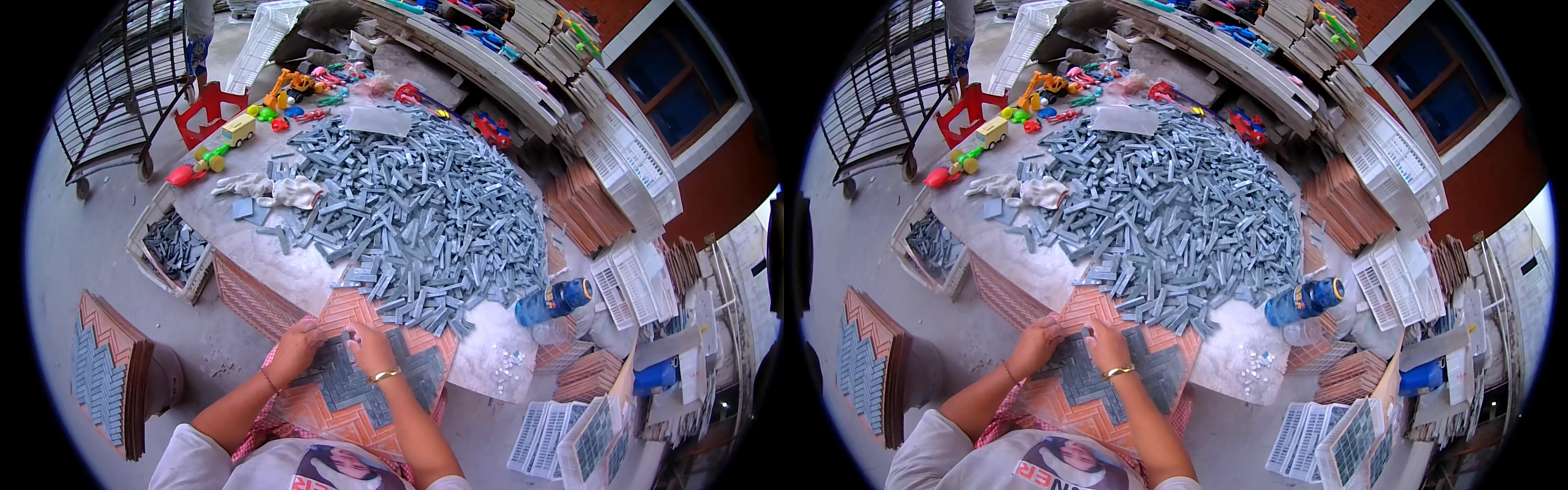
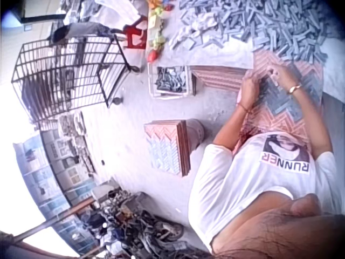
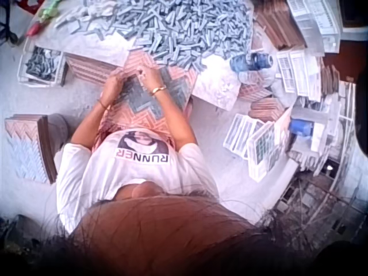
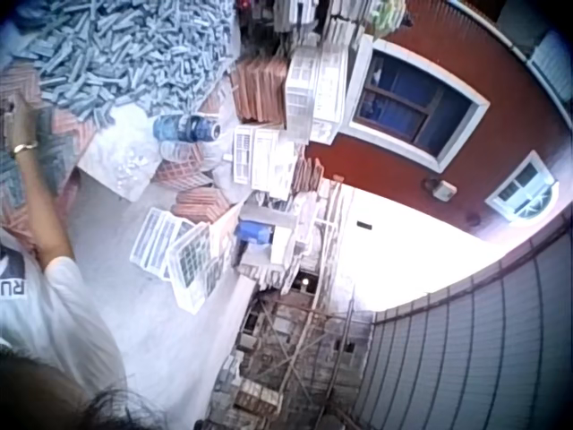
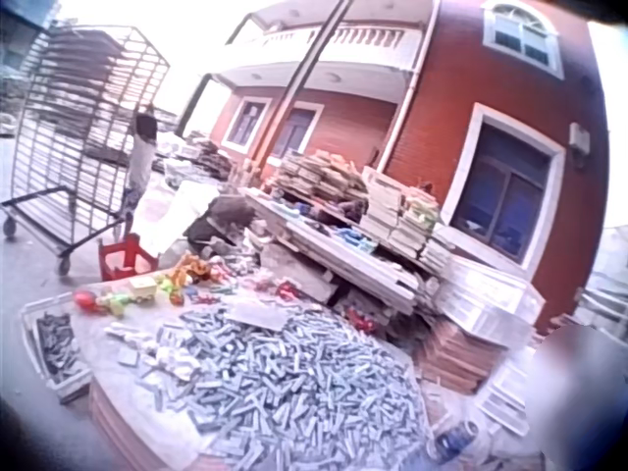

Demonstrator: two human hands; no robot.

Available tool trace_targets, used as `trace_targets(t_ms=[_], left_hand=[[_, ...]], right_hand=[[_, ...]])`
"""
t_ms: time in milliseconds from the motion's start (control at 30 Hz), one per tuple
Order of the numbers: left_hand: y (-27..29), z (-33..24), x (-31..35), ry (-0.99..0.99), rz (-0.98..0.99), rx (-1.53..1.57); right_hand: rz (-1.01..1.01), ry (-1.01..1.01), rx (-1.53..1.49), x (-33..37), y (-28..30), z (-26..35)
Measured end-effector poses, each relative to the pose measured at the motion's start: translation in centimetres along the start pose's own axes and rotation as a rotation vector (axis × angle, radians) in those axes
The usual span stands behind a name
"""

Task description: The person arranges small rectangular tiles by hand onto a flat board to form a herringbone pattern. They repeatedly pick tiles from a nearby pile, place them in sequence, and adjust their positions to maintain alignment.

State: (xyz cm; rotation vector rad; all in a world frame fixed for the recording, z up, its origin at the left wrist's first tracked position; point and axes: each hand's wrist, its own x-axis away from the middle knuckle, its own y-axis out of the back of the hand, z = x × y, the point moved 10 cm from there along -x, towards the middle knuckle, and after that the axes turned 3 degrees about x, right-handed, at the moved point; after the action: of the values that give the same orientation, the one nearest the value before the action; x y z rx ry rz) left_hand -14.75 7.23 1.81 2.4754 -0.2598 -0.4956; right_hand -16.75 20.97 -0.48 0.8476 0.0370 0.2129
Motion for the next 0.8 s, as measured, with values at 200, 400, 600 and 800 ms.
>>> trace_targets(t_ms=[200, 400, 600, 800], left_hand=[[-0.2, 0.3, 0.0, 0.007, 0.016, -0.002], [-0.5, 0.5, -0.5, 0.018, 0.044, 0.036], [-0.1, 2.0, -4.2, 0.085, -0.025, 0.007], [-0.7, 1.8, -8.8, -0.008, -0.103, -0.129]], right_hand=[[0.106, 0.073, 0.133, -0.2, -0.7, 0.2], [0.107, 0.007, 0.128, 0.2, -0.5, 0.3], [0.135, 0.126, 0.247, 0.4, -1.1, 0.4], [-0.218, 0.025, 0.269, -2.7, 4.1, 1.0]])
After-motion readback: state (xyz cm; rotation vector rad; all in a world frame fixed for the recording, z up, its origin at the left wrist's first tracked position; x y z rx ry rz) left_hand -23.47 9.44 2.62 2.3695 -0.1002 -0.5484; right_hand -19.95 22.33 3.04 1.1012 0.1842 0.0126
